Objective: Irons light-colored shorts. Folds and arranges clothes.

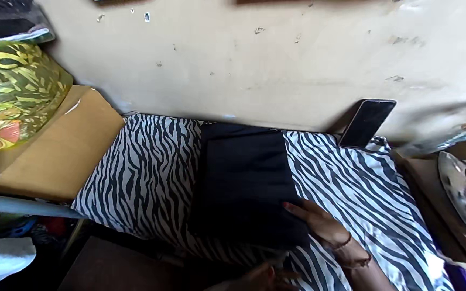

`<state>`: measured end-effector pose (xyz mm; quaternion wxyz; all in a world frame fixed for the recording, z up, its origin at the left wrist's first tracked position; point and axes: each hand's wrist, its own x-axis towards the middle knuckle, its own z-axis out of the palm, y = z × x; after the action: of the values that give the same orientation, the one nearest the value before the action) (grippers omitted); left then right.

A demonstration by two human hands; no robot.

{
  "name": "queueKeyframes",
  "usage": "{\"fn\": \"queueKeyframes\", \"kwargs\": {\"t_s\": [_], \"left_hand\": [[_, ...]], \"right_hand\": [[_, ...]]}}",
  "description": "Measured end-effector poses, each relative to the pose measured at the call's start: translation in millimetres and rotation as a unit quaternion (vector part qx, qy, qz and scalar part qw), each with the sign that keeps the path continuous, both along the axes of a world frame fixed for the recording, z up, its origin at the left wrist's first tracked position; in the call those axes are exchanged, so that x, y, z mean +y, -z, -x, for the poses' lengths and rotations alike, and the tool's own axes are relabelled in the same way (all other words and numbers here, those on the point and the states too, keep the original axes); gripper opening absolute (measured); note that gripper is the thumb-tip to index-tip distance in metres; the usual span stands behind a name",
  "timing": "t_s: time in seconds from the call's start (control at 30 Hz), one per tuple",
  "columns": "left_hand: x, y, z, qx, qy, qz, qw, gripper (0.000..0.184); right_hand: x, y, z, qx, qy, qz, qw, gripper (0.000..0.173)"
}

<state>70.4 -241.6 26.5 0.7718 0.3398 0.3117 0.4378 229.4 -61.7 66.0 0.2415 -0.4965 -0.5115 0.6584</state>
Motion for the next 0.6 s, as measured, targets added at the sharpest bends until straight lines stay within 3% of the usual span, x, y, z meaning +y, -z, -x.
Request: {"fn": "queueKeyframes", "kwargs": {"t_s": [0.07, 0.17, 0.23, 0.4, 0.5, 0.6], "left_hand": [[6.1, 3.1, -11.8, -0.090, -0.121, 0.010, 0.989, 0.081], [18.8, -24.2, 1.2, -0.103, -0.339, 0.073, 0.932, 0.061], [28.6, -42.7, 24.8, -0.090, -0.430, 0.110, 0.891, 0.050], [36.4, -68.6, 55.4, -0.115, -0.476, 0.090, 0.867, 0.046], [37.4, -64.7, 55.8, -0.087, -0.496, 0.131, 0.854, 0.042], [34.5, -47.6, 48.8, -0.037, -0.511, 0.183, 0.839, 0.034]], "right_hand": [[-3.6, -20.2, 4.6, 0.043, 0.020, 0.034, 0.998, 0.020], [1.0, -37.6, 9.5, 0.064, 0.022, 0.071, 0.995, 0.017], [9.1, -49.0, 12.3, 0.051, 0.009, 0.082, 0.995, 0.016], [23.7, -79.7, 19.8, 0.051, -0.028, 0.107, 0.993, 0.015], [24.4, -65.8, 10.0, -0.001, -0.073, 0.098, 0.993, 0.016], [31.5, -33.5, -8.5, -0.070, -0.151, 0.106, 0.980, 0.029]]}}
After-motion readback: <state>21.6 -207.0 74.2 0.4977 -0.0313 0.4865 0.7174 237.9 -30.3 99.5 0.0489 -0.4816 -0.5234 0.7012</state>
